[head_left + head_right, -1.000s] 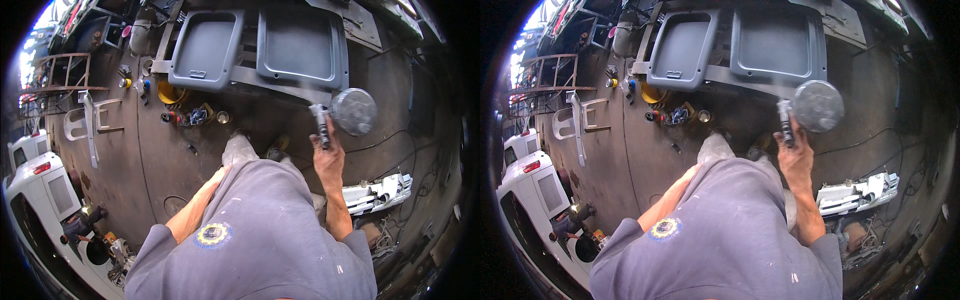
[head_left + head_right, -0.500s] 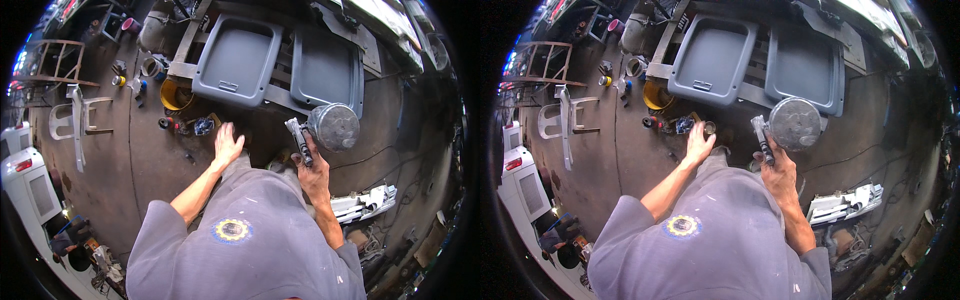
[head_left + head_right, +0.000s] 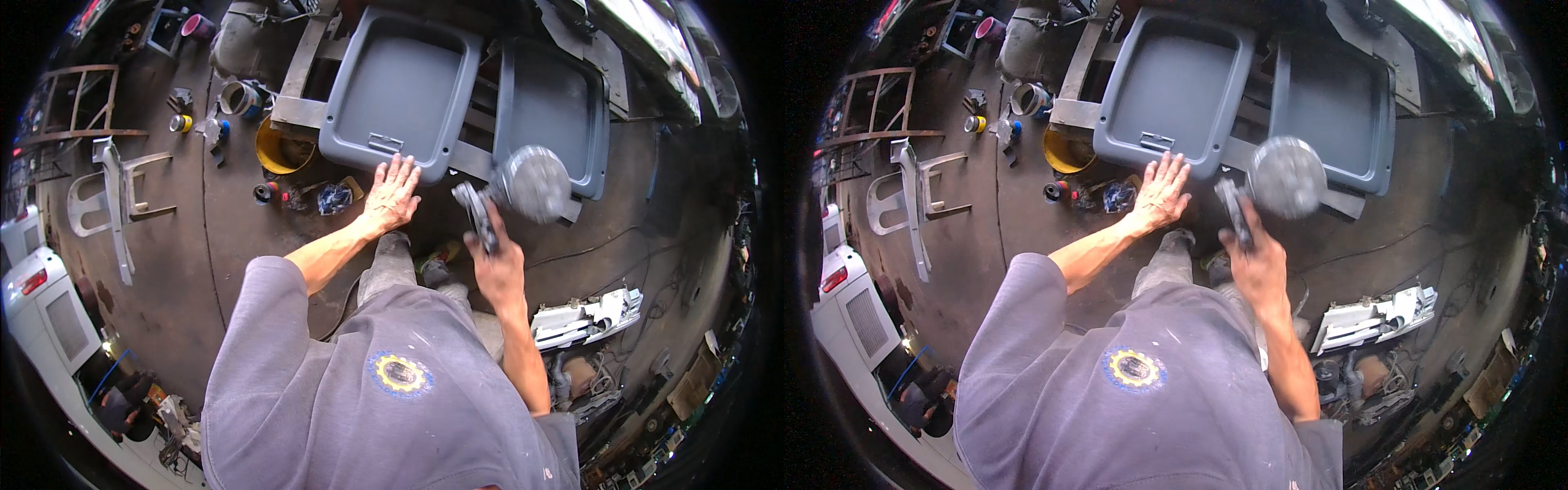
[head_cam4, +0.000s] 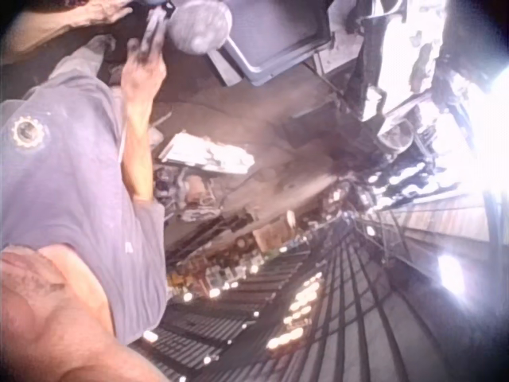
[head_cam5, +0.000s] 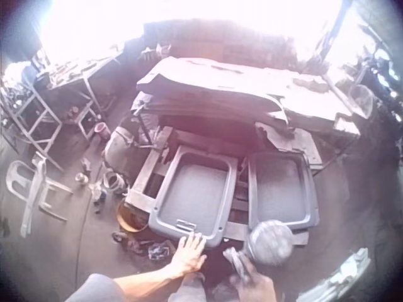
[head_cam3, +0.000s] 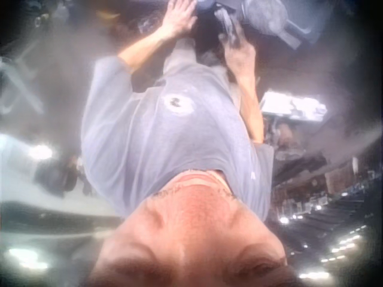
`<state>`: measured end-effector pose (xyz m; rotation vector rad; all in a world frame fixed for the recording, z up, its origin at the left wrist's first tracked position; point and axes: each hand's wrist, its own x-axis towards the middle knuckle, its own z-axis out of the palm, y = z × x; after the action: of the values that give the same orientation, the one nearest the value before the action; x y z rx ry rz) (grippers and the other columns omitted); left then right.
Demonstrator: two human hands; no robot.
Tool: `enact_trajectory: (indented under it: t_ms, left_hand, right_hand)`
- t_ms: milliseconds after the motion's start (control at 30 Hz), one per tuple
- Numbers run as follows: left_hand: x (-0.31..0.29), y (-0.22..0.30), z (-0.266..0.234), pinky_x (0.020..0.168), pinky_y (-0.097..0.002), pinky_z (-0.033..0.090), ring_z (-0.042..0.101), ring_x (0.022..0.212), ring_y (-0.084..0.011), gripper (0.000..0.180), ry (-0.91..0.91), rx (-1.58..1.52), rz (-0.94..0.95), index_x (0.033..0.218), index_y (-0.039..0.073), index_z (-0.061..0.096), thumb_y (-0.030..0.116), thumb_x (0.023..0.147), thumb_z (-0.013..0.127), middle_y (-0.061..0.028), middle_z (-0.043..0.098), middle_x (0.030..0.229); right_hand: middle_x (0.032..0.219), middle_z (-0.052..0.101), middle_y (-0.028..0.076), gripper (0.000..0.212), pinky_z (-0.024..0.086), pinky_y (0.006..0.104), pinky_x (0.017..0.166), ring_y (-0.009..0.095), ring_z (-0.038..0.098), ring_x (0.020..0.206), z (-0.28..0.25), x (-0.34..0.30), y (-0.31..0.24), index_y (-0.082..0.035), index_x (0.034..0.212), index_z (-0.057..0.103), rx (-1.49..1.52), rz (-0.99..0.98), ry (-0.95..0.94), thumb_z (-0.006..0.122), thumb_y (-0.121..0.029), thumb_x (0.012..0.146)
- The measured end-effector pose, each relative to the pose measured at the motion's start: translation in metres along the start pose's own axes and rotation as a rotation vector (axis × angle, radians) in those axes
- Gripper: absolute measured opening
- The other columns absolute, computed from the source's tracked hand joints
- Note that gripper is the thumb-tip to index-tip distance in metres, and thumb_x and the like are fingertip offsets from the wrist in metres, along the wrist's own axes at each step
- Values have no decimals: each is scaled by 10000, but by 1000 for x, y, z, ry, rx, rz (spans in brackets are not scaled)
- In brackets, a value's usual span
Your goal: The person uses a spray gun to apply a gray coating to two rectangular plastic trays. They hold each tray with one hand and spray with the other, flipping the trays to cover multiple sides.
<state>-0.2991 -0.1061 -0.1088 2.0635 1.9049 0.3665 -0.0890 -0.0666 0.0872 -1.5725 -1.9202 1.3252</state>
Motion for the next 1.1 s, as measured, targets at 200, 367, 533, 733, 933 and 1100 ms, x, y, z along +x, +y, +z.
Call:
enact_trajectory:
  t_ms: [200,367,533,733,933,1100]
  left_hand:
    - [-9,40,-33,950,-409,465,592,1121,-270,514,-345,-805,-266,1298,30,526,208,842,684,-125,607,1216]
    - [-13,103,-64,779,-285,525,626,849,-134,379,-210,-2143,-872,1226,1,534,120,895,677,-63,639,1059]
    - [-17,121,-74,892,-363,490,623,1010,-176,377,-270,-2390,-868,1211,43,536,-8,849,629,-60,632,1091]
    - [-9,115,-62,839,-360,486,627,968,-231,354,-398,-1877,-565,1098,11,593,-15,745,613,-74,649,1004]
    - [16,-6,-23,1038,-483,383,485,1237,-379,533,222,-112,-433,1295,-12,500,195,822,636,-204,507,1340]
    - [64,-67,-11,1155,-573,141,128,1460,-405,745,-43,93,-616,1499,22,261,462,940,482,-223,182,1570]
  right_hand:
    - [1075,662,251,583,495,457,839,423,627,1046,43,95,24,-260,1443,407,-94,104,-120,605,-410,915]
    - [1082,675,220,590,494,461,856,413,630,1061,63,98,10,-287,1446,396,-27,62,-62,606,-438,915]
    - [1071,688,188,598,497,393,847,317,666,1018,53,87,-11,-254,1443,419,-25,152,-147,616,-461,917]
    - [1094,696,173,576,479,348,892,239,661,1021,49,76,-14,-210,1423,461,84,-41,-235,669,-352,905]
    - [1106,670,229,551,498,373,876,304,657,1076,38,120,-9,-168,1408,465,132,-184,-77,669,-237,900]
    - [1025,702,184,546,509,358,820,239,686,966,-5,169,-1,-192,1402,469,204,-150,53,681,-292,909]
